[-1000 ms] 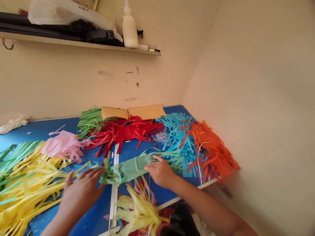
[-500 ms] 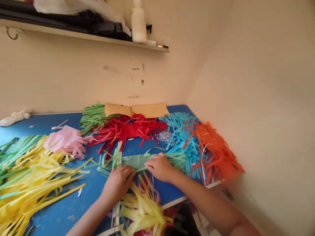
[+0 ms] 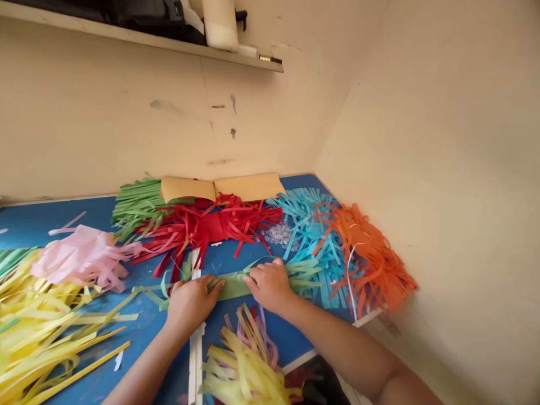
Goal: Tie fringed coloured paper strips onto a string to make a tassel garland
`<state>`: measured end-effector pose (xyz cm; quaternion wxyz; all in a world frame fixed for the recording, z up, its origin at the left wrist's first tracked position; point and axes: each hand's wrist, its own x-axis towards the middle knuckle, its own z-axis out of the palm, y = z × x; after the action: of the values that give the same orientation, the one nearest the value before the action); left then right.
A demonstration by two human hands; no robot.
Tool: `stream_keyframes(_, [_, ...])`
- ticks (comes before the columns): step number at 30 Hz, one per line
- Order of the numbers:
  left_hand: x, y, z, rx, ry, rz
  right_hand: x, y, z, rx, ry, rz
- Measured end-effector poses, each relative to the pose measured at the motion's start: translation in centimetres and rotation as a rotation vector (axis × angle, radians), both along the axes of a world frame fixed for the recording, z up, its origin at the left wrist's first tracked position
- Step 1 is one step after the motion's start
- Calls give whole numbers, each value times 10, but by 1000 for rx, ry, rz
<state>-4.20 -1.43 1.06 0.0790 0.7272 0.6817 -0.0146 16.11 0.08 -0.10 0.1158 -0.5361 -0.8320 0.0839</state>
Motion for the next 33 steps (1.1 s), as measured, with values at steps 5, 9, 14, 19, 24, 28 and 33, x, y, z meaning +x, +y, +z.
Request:
stream_keyframes(5, [1,1,-1,-29,34,0,2,5,-9,22,-27,-18])
stream_keyframes(9, [2,2,-2,-39,49,-10,1,8,-13,26,-31,-31])
stream_keyframes(14, [2,4,-4,-21,66,-9,-1,9,-10,5,-50,-47])
stream_keyframes(19, [2,3,-8,10,63,-12,-4,10,-8,-35,-77,-68])
stream_keyframes(24, [3,-4,-8,225,38,-42,6,16,3,11,-81,-179])
stream_keyframes(28, [3,-3,-1,368,-26,-373,14,7,22,179,-39,-210])
stream_keyframes(33, [8,-6,15,320,-3,-529,11,-6,20,78,29,465])
